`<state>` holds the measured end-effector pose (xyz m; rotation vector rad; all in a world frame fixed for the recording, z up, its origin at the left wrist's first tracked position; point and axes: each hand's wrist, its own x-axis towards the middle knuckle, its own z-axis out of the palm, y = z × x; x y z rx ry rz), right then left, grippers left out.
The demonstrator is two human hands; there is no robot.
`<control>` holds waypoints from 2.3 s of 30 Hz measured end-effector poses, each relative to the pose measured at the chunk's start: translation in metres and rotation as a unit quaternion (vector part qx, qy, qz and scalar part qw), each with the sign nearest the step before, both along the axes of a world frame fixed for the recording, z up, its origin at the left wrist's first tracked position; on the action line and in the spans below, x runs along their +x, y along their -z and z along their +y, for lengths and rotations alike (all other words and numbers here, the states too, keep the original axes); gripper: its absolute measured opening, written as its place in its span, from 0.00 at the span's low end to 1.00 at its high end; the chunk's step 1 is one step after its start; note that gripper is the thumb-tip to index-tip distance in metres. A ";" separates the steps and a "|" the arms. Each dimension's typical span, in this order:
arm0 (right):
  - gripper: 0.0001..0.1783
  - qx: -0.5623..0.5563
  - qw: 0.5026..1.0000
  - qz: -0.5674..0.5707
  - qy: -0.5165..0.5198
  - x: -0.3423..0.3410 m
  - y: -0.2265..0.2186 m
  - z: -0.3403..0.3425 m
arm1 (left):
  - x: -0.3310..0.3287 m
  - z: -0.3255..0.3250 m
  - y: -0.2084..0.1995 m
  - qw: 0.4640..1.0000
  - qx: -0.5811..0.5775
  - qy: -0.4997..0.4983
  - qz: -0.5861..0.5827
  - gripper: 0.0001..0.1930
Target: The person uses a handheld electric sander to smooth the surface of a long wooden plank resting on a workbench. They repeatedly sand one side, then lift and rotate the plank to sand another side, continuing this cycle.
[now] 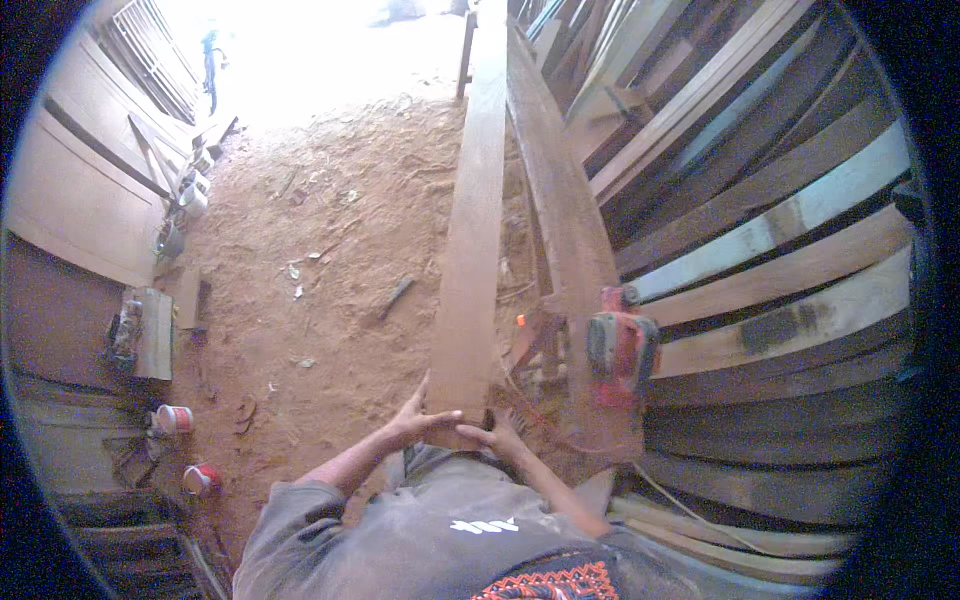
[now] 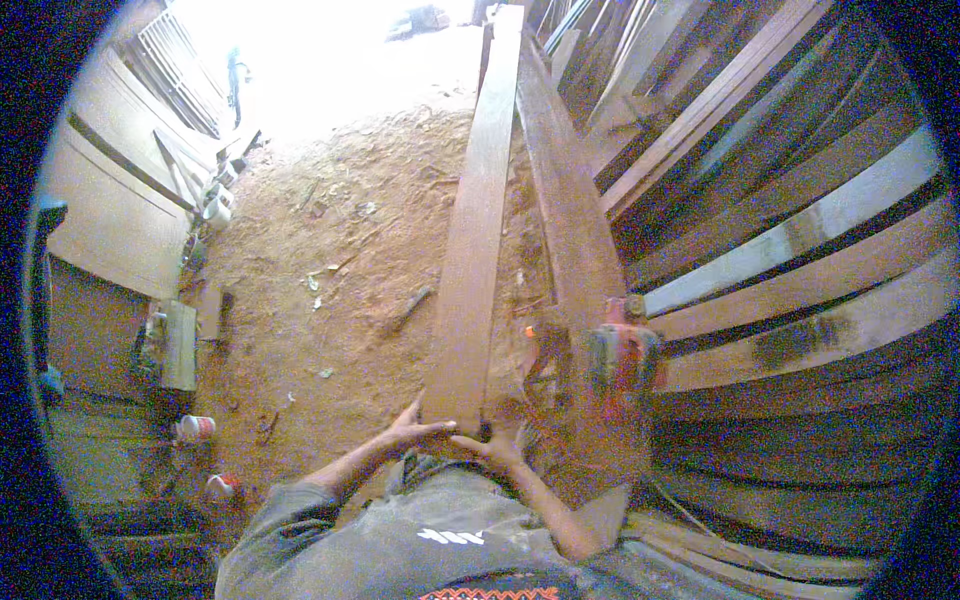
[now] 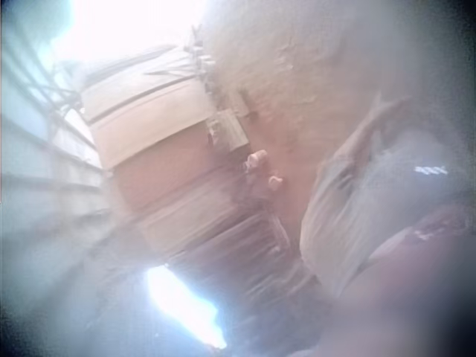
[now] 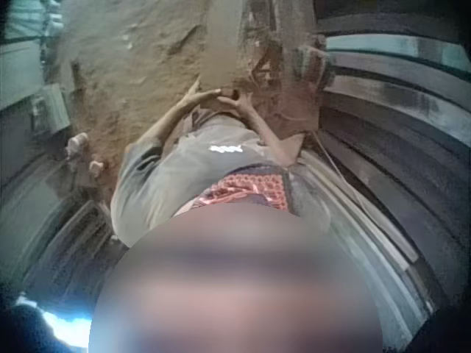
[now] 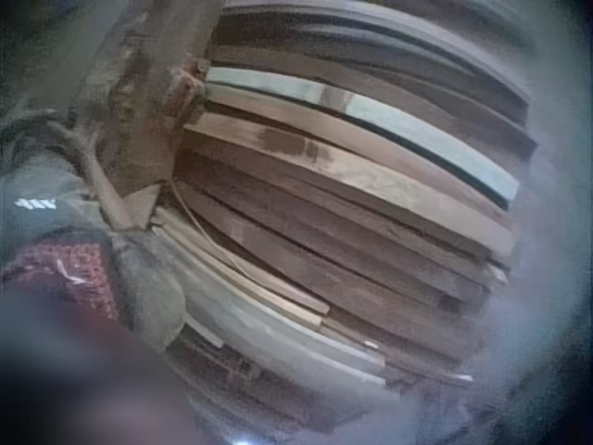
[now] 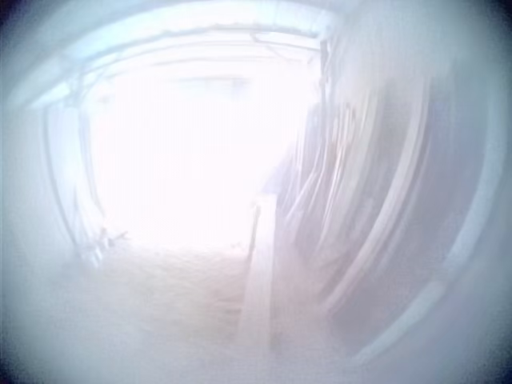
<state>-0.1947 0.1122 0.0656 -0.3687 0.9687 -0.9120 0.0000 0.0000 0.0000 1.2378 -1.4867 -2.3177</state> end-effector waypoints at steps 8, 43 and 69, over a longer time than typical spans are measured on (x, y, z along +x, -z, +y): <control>0.69 -0.022 0.983 0.177 -0.032 0.082 0.045 -0.051 | 0.073 -0.071 -0.066 0.995 -0.008 0.012 -0.100 0.43; 0.54 -0.477 0.489 0.597 0.420 -0.108 -0.344 -0.017 | -0.204 -0.014 -0.343 0.851 0.011 0.095 0.517 0.23; 0.56 -0.486 0.446 0.629 0.412 -0.110 -0.329 -0.015 | -0.194 -0.027 -0.314 0.859 0.019 0.106 0.500 0.23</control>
